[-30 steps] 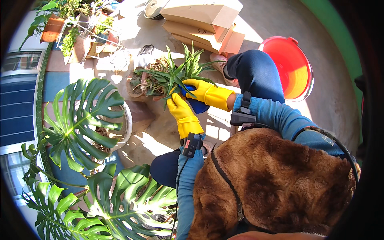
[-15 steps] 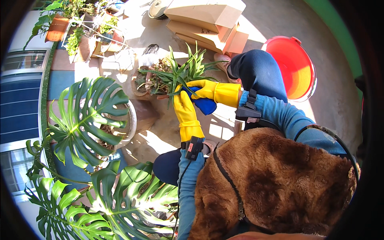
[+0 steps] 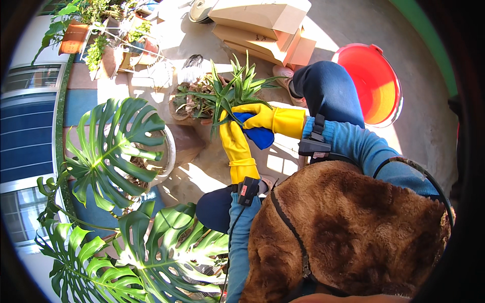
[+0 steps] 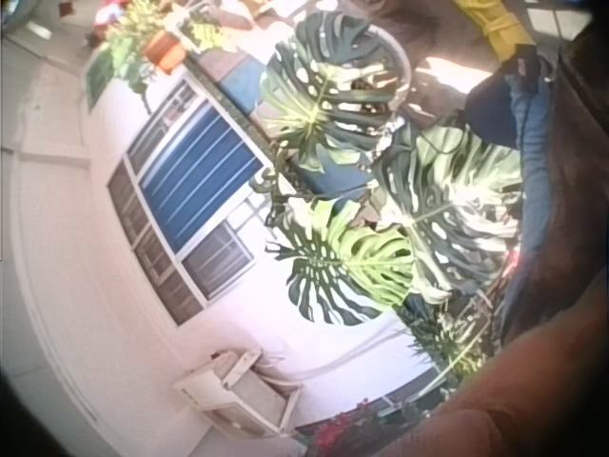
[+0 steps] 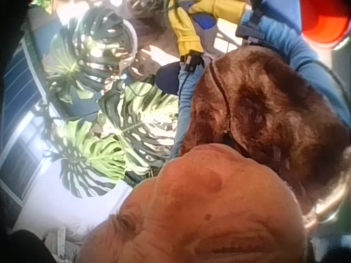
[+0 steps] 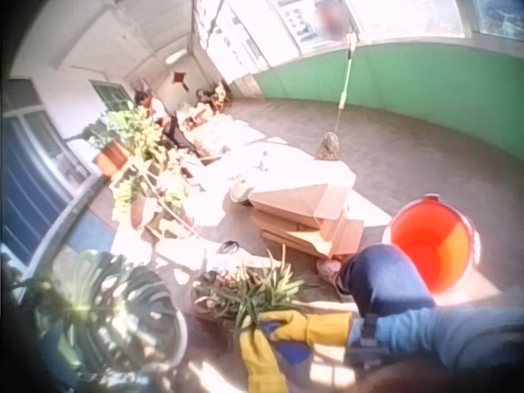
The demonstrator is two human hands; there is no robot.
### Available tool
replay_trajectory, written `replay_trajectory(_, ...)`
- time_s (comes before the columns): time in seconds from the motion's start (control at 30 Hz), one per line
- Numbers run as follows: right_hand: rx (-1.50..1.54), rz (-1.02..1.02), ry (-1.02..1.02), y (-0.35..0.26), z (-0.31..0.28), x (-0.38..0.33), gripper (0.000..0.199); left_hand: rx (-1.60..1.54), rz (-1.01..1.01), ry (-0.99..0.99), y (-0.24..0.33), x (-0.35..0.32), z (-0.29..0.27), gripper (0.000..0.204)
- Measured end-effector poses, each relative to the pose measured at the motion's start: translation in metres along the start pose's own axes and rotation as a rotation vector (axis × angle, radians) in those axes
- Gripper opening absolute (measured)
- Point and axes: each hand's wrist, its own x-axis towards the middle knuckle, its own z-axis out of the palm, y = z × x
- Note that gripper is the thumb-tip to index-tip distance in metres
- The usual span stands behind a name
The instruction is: The person wipes the leaves of a potted plant with a blue cloth while wearing yellow gloves. They repeatedly wipe individual leaves, reposition the cloth, and continue cleaning the same plant throughout the clip.
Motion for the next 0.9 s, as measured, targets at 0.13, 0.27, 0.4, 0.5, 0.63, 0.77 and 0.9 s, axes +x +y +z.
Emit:
replay_trajectory(0.13, 0.087, 0.052, -0.006, -0.004, -0.002, -0.001, 0.067, -0.023, 0.013, 0.005, -0.001, -0.004, 0.002, 0.045)
replay_trajectory(0.27, 0.099, 0.075, -0.030, -0.011, -0.001, -0.007, 0.069, -0.051, 0.004, -0.033, -0.002, -0.003, 0.002, 0.048)
replay_trajectory(0.4, 0.206, 0.113, -0.069, -0.015, 0.001, -0.015, 0.068, -0.009, 0.033, -0.012, -0.002, -0.005, 0.004, 0.052)
replay_trajectory(0.5, 0.126, 0.050, -0.091, -0.016, 0.001, -0.018, 0.068, -0.001, 0.024, -0.013, -0.001, -0.007, 0.004, 0.055)
replay_trajectory(0.63, 0.064, 0.051, -0.084, -0.016, 0.003, -0.020, 0.067, 0.028, 0.006, -0.020, -0.001, -0.009, 0.004, 0.058)
replay_trajectory(0.77, -0.026, 0.052, -0.083, -0.017, 0.004, -0.022, 0.067, 0.033, 0.009, -0.005, -0.002, -0.010, 0.005, 0.060)
replay_trajectory(0.9, -0.134, 0.034, -0.094, -0.020, 0.003, -0.025, 0.069, 0.056, 0.021, -0.008, -0.001, -0.011, 0.006, 0.060)
